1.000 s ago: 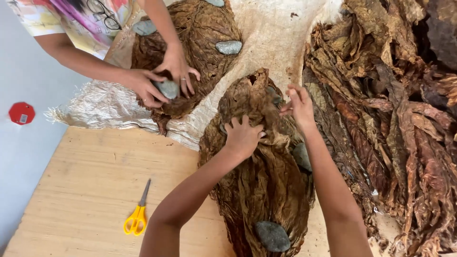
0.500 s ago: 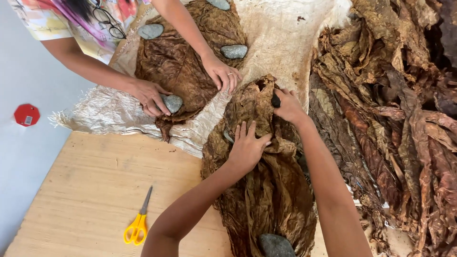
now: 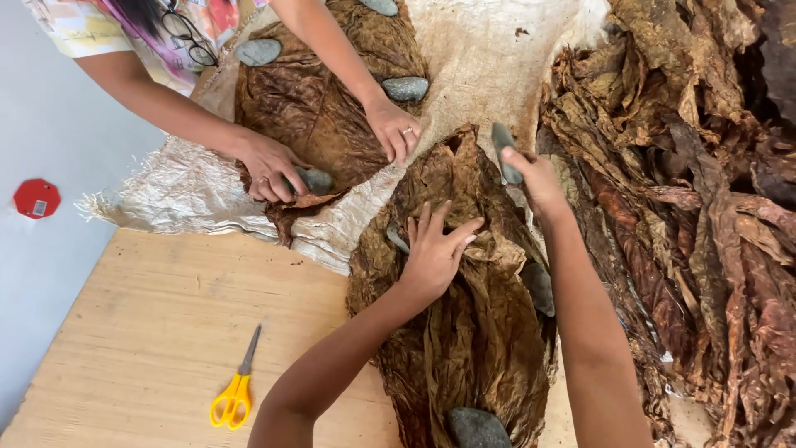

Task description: Removing the central stems from large dried leaves and flattening them on a table using stones as weights.

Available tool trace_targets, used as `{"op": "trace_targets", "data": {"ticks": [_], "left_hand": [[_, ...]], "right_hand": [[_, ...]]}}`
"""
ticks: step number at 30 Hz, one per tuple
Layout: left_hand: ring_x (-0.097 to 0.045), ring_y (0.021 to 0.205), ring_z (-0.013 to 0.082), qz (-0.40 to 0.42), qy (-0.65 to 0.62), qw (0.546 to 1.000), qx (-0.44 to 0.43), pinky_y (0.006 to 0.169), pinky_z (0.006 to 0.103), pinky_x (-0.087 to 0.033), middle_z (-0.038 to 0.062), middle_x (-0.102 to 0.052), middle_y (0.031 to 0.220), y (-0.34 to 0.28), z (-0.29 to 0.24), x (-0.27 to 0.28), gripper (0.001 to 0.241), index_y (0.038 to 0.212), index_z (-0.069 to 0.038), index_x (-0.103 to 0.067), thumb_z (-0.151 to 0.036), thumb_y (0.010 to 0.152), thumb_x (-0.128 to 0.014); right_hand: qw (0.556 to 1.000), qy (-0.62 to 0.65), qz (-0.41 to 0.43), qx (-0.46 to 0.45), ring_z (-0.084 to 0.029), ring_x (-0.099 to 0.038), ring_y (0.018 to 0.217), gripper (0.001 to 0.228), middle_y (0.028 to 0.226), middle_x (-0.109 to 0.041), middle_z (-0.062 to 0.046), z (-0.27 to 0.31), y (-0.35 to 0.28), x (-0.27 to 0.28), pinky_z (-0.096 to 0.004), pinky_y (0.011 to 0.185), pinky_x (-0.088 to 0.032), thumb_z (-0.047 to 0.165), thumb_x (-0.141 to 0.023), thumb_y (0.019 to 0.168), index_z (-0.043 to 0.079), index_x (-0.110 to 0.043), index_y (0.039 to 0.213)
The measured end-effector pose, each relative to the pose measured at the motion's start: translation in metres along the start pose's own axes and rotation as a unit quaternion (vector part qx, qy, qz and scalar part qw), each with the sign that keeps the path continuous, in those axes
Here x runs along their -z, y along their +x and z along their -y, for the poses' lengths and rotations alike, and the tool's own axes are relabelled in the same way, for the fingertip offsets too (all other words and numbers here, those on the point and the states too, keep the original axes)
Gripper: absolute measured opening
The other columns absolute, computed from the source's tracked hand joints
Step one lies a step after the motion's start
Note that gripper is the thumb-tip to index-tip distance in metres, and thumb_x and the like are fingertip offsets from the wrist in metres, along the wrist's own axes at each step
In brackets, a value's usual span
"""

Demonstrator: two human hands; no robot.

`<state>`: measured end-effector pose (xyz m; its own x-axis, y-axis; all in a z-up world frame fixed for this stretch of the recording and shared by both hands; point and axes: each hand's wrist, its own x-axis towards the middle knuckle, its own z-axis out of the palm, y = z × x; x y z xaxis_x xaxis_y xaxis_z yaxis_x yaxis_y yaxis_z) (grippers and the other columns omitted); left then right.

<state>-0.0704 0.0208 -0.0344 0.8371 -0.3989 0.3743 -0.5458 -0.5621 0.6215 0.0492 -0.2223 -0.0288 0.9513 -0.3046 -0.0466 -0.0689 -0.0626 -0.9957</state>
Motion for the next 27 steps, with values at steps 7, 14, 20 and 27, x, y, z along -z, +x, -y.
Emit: {"op": "trace_targets", "data": {"ticks": [7, 14, 20, 27], "left_hand": [[-0.033, 0.144, 0.0643, -0.023, 0.057, 0.998, -0.022, 0.109, 0.0852, -0.020, 0.024, -0.045, 0.151, 0.000, 0.003, -0.011, 0.040, 0.148, -0.041, -0.055, -0.027, 0.111, -0.056], [-0.044, 0.137, 0.0619, -0.070, 0.141, 0.987, -0.038, 0.103, 0.0881, -0.026, 0.021, -0.050, 0.141, -0.010, 0.008, -0.026, 0.030, 0.135, -0.037, -0.063, -0.029, 0.105, -0.064], [-0.067, 0.111, 0.0551, -0.134, 0.259, 0.955, -0.055, 0.100, 0.0866, -0.035, 0.015, -0.065, 0.112, -0.013, 0.025, -0.062, 0.020, 0.118, -0.045, -0.071, -0.044, 0.101, -0.062], [-0.058, 0.119, 0.0673, -0.073, 0.211, 0.972, -0.068, 0.092, 0.0940, -0.031, 0.028, -0.067, 0.118, 0.000, -0.021, -0.025, 0.017, 0.109, -0.025, -0.078, -0.034, 0.103, -0.064]], "right_hand": [[0.964, 0.234, 0.116, -0.041, -0.067, -0.040, 0.138, 0.106, 0.155, -0.031, -0.046, 0.051, -0.031, -0.033, -0.086, 0.104, -0.027, 0.052, -0.084, 0.092, -0.010, -0.026, 0.156], [0.948, -0.123, 0.254, 0.150, -0.042, -0.061, 0.128, 0.073, 0.134, -0.064, -0.025, 0.082, -0.070, -0.075, -0.057, 0.110, -0.047, 0.034, -0.091, 0.084, 0.002, -0.060, 0.142], [0.847, -0.216, 0.325, 0.361, -0.040, -0.064, 0.119, 0.080, 0.125, -0.067, -0.017, 0.019, -0.068, -0.085, -0.052, 0.102, -0.049, 0.041, -0.099, 0.069, 0.008, -0.066, 0.134], [0.931, -0.209, 0.197, 0.224, -0.052, -0.052, 0.128, 0.079, 0.133, -0.050, -0.030, 0.039, -0.028, -0.033, -0.065, 0.105, -0.049, 0.032, -0.096, 0.079, -0.001, -0.059, 0.140]]}}
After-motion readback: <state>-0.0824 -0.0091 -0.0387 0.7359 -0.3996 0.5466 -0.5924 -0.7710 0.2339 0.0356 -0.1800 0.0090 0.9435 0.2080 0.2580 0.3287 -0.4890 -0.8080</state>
